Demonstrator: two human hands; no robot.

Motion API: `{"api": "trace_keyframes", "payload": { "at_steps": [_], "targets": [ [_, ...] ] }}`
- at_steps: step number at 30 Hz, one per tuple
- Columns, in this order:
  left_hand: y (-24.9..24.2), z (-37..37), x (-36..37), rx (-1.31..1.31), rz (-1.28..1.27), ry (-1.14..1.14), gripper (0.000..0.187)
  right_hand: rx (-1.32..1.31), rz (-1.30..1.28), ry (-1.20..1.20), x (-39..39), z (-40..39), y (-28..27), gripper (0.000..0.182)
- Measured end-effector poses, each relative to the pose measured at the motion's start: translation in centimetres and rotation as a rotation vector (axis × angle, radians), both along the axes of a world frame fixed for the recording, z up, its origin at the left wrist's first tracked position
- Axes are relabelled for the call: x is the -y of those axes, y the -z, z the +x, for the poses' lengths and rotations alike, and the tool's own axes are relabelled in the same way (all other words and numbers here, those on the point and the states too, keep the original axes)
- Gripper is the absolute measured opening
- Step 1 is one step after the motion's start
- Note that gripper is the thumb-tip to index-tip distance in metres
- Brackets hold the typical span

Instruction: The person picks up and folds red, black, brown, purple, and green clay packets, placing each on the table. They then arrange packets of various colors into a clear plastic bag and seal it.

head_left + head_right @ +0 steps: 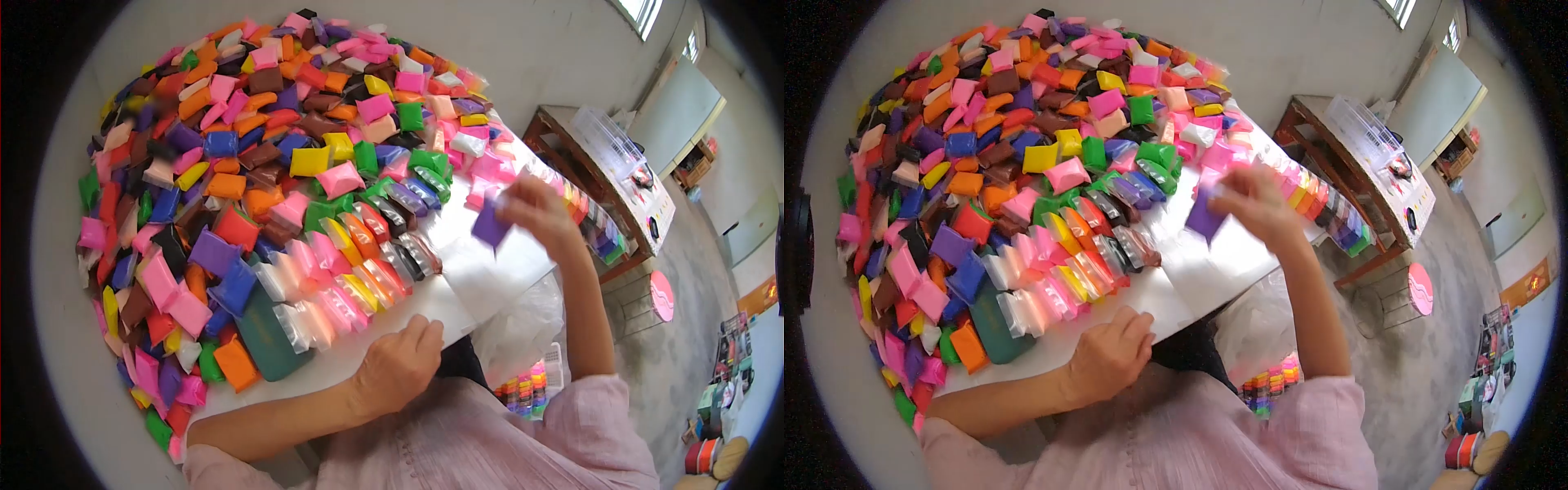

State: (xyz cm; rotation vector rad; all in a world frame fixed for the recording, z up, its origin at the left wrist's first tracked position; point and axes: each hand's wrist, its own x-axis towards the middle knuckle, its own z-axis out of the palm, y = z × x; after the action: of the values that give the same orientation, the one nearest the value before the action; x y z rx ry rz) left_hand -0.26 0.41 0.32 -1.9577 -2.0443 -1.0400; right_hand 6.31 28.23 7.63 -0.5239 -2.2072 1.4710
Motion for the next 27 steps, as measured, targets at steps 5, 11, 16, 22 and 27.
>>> {"api": "trace_keyframes", "payload": {
  "at_steps": [5, 11, 16, 22, 27],
  "targets": [
    [-0.5, 0.2, 0.0, 0.175, -0.057, -0.03, 0.025, 0.22, -0.002, -0.104, 3.2, 3.9, 5.0, 0.024],
    [-2.3, 0.8, 0.8, 0.198, -0.22, -0.058, 0.027, 0.169, 0.311, 0.088, 4.6, 3.8, 6.0, 0.025],
    [-1.7, 1.1, -1.7, 0.075, -0.235, -0.195, 0.026, -0.042, 0.56, 0.27, 7.3, 6.3, 6.5, 0.026],
    [-0.1, 1.6, -4.8, -0.069, -0.129, -0.22, 0.014, -0.023, 0.942, 0.069, 9.8, 8.4, 6.7, 0.026],
    [0.3, 0.6, -5.7, -0.122, -0.072, -0.167, 0.01, -0.111, 1.065, 0.083, 9.4, 7.6, 7.7, 0.019]
  ]
}}
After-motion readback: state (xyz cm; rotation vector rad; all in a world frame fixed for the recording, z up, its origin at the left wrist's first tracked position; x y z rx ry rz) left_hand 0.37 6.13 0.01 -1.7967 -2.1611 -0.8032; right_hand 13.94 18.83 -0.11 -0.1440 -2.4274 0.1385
